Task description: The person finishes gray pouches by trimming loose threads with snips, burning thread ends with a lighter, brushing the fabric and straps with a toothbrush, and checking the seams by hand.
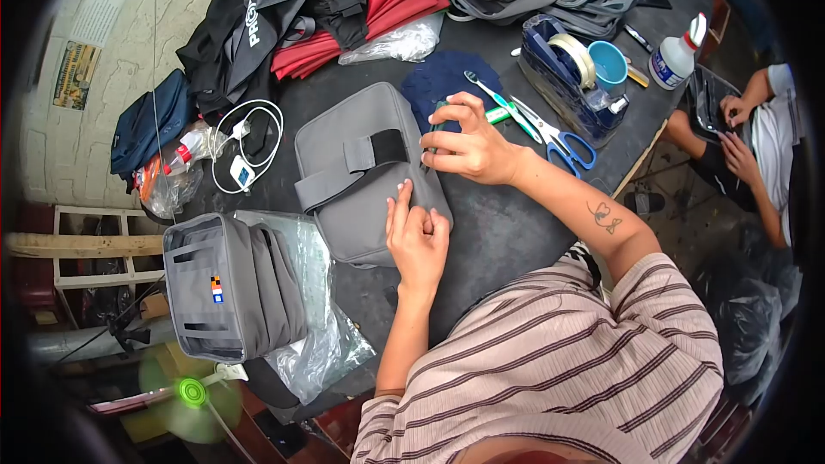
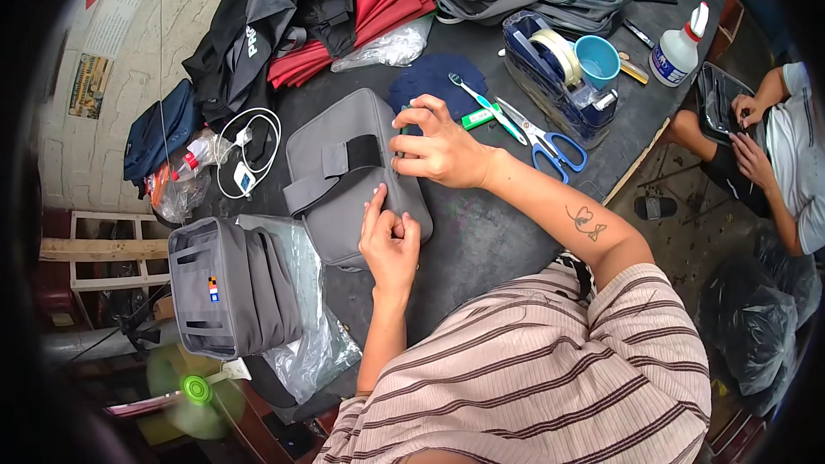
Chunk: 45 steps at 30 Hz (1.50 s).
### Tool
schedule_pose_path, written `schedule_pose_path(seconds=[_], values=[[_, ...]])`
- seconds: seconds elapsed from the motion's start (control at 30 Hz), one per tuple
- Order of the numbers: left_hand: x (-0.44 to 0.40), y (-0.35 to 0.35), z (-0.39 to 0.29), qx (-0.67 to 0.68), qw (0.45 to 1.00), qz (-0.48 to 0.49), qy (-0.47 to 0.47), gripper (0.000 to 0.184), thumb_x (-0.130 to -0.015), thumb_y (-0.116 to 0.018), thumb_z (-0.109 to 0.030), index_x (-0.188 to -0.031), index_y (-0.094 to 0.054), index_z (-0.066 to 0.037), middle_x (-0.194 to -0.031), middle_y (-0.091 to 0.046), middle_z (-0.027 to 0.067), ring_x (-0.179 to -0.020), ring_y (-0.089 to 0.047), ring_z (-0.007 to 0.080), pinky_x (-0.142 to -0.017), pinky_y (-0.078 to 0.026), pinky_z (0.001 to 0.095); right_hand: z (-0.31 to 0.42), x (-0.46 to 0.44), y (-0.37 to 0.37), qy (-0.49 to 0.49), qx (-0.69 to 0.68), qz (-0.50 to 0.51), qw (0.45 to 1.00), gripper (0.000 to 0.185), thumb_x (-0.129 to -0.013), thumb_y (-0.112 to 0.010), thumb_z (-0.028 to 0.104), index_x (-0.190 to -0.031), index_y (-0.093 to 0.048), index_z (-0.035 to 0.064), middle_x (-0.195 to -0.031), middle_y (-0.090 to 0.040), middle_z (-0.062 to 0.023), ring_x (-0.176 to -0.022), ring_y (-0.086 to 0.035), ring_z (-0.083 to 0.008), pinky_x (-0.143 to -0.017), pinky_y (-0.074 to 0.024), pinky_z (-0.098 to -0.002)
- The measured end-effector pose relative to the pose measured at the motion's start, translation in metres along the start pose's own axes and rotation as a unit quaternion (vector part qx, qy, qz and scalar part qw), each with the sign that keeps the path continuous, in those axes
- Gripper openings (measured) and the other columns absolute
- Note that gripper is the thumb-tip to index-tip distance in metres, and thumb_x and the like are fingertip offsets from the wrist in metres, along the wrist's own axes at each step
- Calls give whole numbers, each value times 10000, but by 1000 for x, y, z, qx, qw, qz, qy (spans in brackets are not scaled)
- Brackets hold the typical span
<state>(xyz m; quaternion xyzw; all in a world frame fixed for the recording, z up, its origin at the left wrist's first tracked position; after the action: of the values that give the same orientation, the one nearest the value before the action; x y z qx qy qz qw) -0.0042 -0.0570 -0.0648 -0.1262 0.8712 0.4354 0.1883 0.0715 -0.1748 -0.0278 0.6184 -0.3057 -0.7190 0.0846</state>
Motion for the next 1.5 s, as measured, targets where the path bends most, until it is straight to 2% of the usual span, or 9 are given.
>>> schedule_pose_path(seconds=[0.3, 0.53, 0.67, 1.13, 1.27, 1.37, 1.4, 1.47, 1.5], values=[[5, 0, 4, 30, 999, -12, 8, 243, -727, -600, -30, -565, -421, -9, -1169, -593, 247, -1102, -568, 383, -1005, -386, 517, 8, -6, -11, 56, -11, 18, 998, 87, -656, -592, 192, -692, -587, 112, -861, -545, 0, -1020, -492, -239, -992, -318, -494], [7, -2, 8, 48, 999, -3, 15, 247, -703, -603, -28, -543, -416, -5, -1140, -606, 254, -1064, -590, 376, -993, -402, 503, -8, -1, -18, 17, 80, 55, 995, 97, -660, -645, 189, -750, -644, 153, -878, -554, 38, -891, -468, -203, -848, -301, -429], [6, 0, 7, 58, 998, -10, 27, 244, -698, -603, -27, -541, -418, -3, -1136, -609, 254, -1054, -596, 375, -987, -408, 499, 3, -1, -2, 22, 25, 14, 999, 101, -656, -648, 190, -745, -654, 144, -849, -568, 47, -851, -456, -190, -824, -303, -399], [9, -3, 5, 51, 998, -10, 20, 248, -712, -600, -33, -543, -420, -7, -1146, -598, 271, -1058, -593, 378, -989, -403, 502, -4, -5, -18, 31, 61, 71, 995, 58, -624, -600, 160, -678, -586, 144, -788, -469, 22, -894, -478, -197, -900, -292, -431], [11, -4, 8, 50, 998, -9, 23, 254, -721, -633, -52, -569, -431, -24, -1168, -595, 239, -1125, -561, 362, -1020, -367, 502, 0, -13, -3, -5, 23, 49, 998, 95, -614, -633, 101, -699, -607, 134, -794, -488, 20, -879, -485, -198, -878, -313, -418], [8, -3, 0, 28, 999, 13, -13, 261, -697, -718, -104, -677, -465, -46, -1249, -543, 197, -1240, -471, 350, -1067, -279, 534, -25, -1, -15, -201, -3, 161, 966, 160, -705, -639, 69, -854, -649, 128, -833, -566, -2, -904, -541, -211, -825, -367, -401], [6, 0, -3, 30, 999, 11, -13, 261, -697, -718, -104, -677, -465, -46, -1249, -543, 197, -1240, -471, 350, -1067, -279, 534, -22, -2, -14, -199, -1, 162, 967, 160, -705, -639, 69, -854, -649, 128, -833, -566, -2, -904, -541, -211, -825, -367, -401], [3, -2, -4, -12, 997, 74, 15, 369, -646, -797, -166, -790, -473, -66, -1335, -458, 167, -1328, -363, 344, -1091, -189, 569, -34, 10, -13, -340, 2, 177, 924, 156, -774, -636, 90, -929, -635, 106, -826, -585, -57, -855, -580, -264, -764, -414, -409], [4, -4, -2, -32, 994, 101, 13, 464, -593, -837, -201, -853, -476, -67, -1380, -401, 171, -1356, -312, 348, -1096, -157, 584, -30, 8, -12, -339, 2, 177, 924, 156, -774, -636, 90, -929, -635, 106, -826, -585, -57, -855, -580, -264, -764, -414, -409]])
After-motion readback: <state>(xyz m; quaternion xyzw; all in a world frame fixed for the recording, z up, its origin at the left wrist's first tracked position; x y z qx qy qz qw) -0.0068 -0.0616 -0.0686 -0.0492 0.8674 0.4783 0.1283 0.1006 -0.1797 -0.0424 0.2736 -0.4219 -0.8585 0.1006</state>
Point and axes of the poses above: each hand's wrist, its own x-axis away from the middle knuckle, its own y-axis out of the back of the hand, z = x × y, the point moved 8 cm from there along -x, towards the middle knuckle
